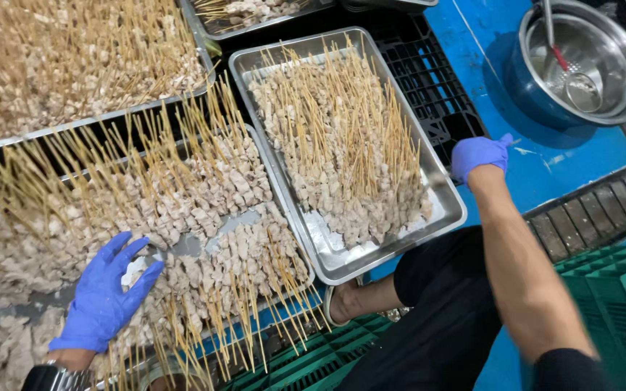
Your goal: The person sits on the floor in front of metal trays of raw meat pieces and bamboo skewers. They take handfuls of diced meat, thread pieces onto skewers one at a time, and lay the finished meat skewers into the trays, repeating the cycle continuously.
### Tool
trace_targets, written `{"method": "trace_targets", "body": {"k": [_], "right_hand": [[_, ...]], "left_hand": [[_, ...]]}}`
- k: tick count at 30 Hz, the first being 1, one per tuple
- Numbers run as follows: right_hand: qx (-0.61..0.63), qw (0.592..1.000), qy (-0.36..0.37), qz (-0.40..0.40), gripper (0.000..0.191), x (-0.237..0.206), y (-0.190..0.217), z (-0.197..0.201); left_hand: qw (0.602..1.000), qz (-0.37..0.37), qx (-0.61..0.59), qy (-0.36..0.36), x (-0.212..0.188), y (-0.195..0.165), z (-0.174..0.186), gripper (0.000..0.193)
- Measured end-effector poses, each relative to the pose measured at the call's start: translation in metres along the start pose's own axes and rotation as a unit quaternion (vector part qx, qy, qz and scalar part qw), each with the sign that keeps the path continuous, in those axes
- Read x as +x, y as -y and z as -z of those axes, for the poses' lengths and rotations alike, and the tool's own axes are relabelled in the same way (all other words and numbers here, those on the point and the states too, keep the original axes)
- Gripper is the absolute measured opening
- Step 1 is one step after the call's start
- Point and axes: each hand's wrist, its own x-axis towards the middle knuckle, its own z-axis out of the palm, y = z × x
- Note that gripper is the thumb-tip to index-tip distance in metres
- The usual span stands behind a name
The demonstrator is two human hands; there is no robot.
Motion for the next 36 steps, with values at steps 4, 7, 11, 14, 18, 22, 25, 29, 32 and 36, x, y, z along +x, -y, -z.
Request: {"method": "trace_targets", "body": {"k": [4, 7, 11, 14, 18, 22, 25, 29, 32, 36], "right_hand": [[-0.208, 0.975, 0.02, 0.068, 0.027, 0.031, 0.029, -0.052], [-0.194, 0.971, -0.067, 0.126, 0.024, 0.049, 0.04, -0.071], [-0.004, 0.957, -0.252, 0.141, 0.02, 0.037, 0.05, -0.063], [0.278, 0.935, -0.149, 0.161, 0.032, 0.013, 0.067, -0.051], [0.422, 0.881, -0.068, 0.203, 0.04, -0.008, 0.091, -0.05], [0.467, 0.849, -0.092, 0.229, 0.058, -0.001, 0.109, -0.042], [0.464, 0.863, -0.065, 0.188, 0.068, 0.002, 0.122, -0.034], [0.485, 0.865, 0.003, 0.128, 0.052, -0.002, 0.137, -0.032], [0.529, 0.833, -0.051, 0.153, 0.045, -0.004, 0.146, -0.04], [0.483, 0.847, -0.129, 0.178, 0.036, -0.005, 0.151, -0.048]], "left_hand": [[1.0, -0.015, 0.001, -0.008, 0.005, -0.003, 0.001, 0.061], [1.0, -0.017, 0.0, -0.008, 0.006, -0.005, 0.001, 0.061], [0.999, -0.025, -0.015, -0.014, 0.006, -0.008, 0.003, 0.06], [0.999, -0.035, -0.015, -0.03, 0.006, -0.014, 0.007, 0.059], [0.998, -0.032, -0.042, -0.029, 0.004, -0.033, 0.017, 0.056], [0.997, -0.035, -0.062, 0.002, 0.004, -0.066, 0.029, 0.059], [0.997, -0.019, -0.063, 0.052, 0.007, -0.097, 0.032, 0.061], [0.986, 0.01, -0.102, 0.131, 0.017, -0.14, 0.02, 0.061], [0.979, -0.024, -0.138, 0.146, 0.036, -0.17, 0.001, 0.06], [0.968, -0.066, -0.192, 0.147, 0.066, -0.209, -0.039, 0.055]]}}
